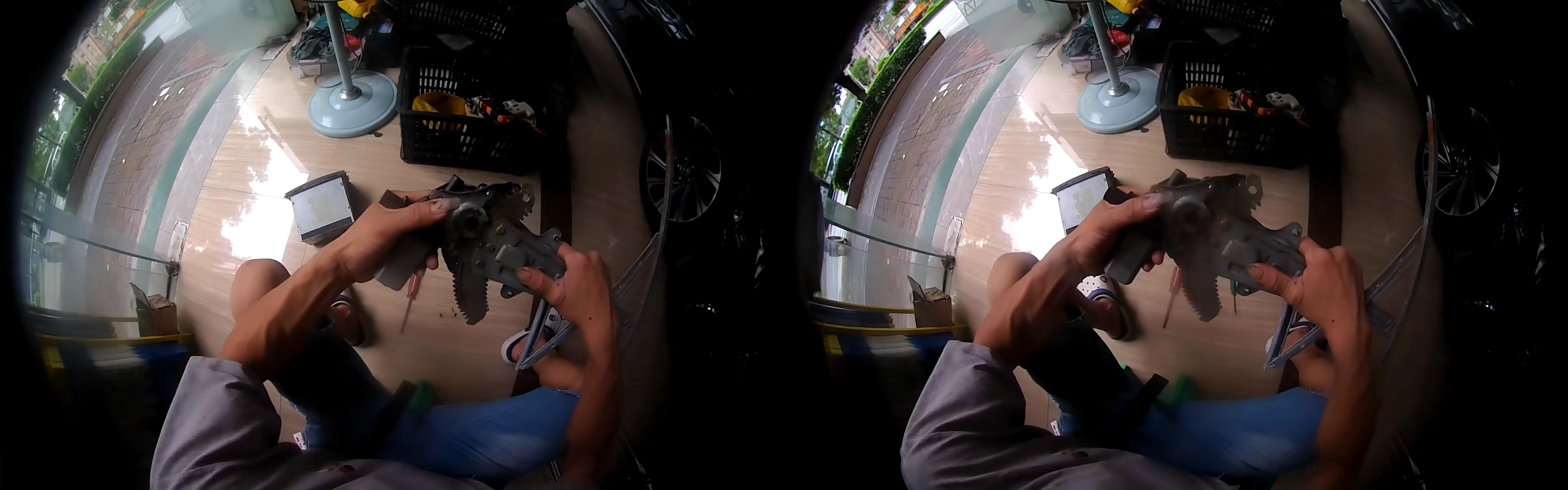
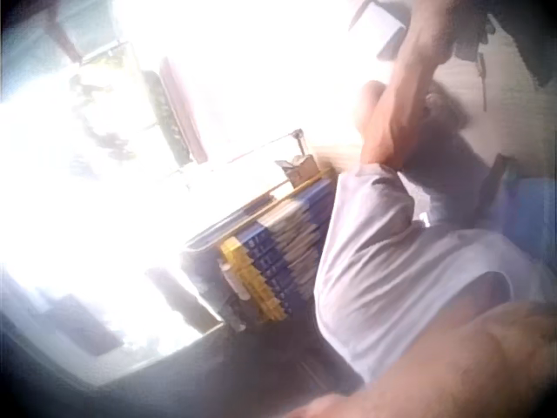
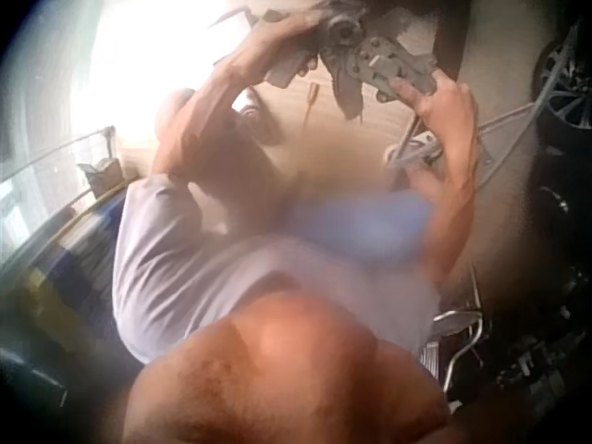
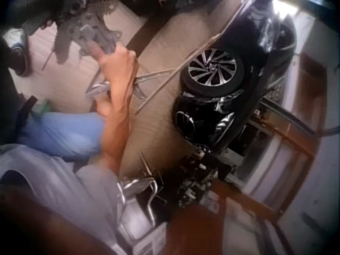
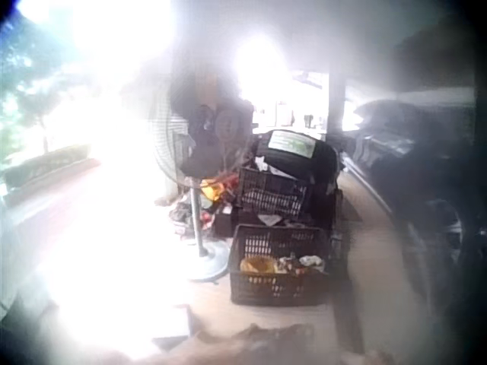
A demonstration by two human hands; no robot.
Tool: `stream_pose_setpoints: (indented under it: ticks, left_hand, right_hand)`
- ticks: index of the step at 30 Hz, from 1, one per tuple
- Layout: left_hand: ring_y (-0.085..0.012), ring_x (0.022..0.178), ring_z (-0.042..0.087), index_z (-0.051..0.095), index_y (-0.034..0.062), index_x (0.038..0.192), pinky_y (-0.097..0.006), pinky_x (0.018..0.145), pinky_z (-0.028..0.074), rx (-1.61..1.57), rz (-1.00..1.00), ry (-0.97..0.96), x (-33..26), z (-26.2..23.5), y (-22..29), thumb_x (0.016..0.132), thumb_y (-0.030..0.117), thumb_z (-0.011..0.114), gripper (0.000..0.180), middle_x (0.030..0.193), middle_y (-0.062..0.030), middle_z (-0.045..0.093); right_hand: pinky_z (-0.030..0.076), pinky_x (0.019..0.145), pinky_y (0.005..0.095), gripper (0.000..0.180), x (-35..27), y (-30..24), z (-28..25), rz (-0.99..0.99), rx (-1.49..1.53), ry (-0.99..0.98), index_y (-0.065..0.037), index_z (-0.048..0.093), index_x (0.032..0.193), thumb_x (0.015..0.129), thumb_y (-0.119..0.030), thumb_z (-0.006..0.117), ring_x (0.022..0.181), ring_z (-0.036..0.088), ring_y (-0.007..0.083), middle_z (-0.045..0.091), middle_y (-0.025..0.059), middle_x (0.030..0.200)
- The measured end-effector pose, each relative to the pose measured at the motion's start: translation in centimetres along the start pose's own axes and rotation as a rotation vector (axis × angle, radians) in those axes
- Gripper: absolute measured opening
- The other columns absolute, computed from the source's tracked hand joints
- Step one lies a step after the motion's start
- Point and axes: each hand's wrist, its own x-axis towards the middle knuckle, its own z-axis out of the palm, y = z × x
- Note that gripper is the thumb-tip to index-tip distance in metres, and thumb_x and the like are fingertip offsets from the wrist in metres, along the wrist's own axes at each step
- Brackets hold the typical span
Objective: The person disassembles a small electric motor by removing screws with a screwdriver and separating the housing. They then attach the motor to a larger metal gear assembly and manipulate the components to check the fit.
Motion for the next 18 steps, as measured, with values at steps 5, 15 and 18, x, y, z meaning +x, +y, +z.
stream_pose_setpoints:
  ticks: [5,15,18]
  left_hand:
    - [-0.0134,0.066,0.063,0.061,0.0019,0.113,-0.026,0.047,0.052,0.035,0.035,0.071,1.2,0.3,-1.0,0.096,0.034,0.066,0.037,0.084,-0.0085,0.064]
    - [-0.0135,0.06,0.063,0.06,-0.002,0.116,-0.025,0.049,0.053,-0.021,-0.057,0.166,1.4,0.0,-2.5,0.095,0.037,0.065,0.045,0.087,-0.0108,0.066]
    - [-0.0131,0.056,0.062,0.062,-0.0004,0.107,-0.027,0.04,0.05,0.001,-0.003,0.161,1.3,0.2,-2.2,0.095,0.037,0.064,0.04,0.077,-0.0093,0.064]
  right_hand:
    - [0.055,0.067,0.0415,0.077,-0.8,0.3,-0.3,0.047,0.038,-0.082,-0.001,0.071,0.095,0.076,-0.075,0.069,0.071,0.071,0.0366,0.069,0.0168,0.07]
    - [0.056,0.071,0.0434,0.077,-0.7,0.1,-0.2,0.082,-0.042,-0.094,-0.001,0.072,0.099,0.073,-0.073,0.071,0.075,0.071,0.0395,0.07,0.0197,0.073]
    - [0.056,0.073,0.0446,0.081,-0.6,0.2,-0.1,0.087,-0.026,-0.078,-0.001,0.071,0.104,0.069,-0.074,0.074,0.077,0.072,0.0397,0.071,0.0197,0.076]
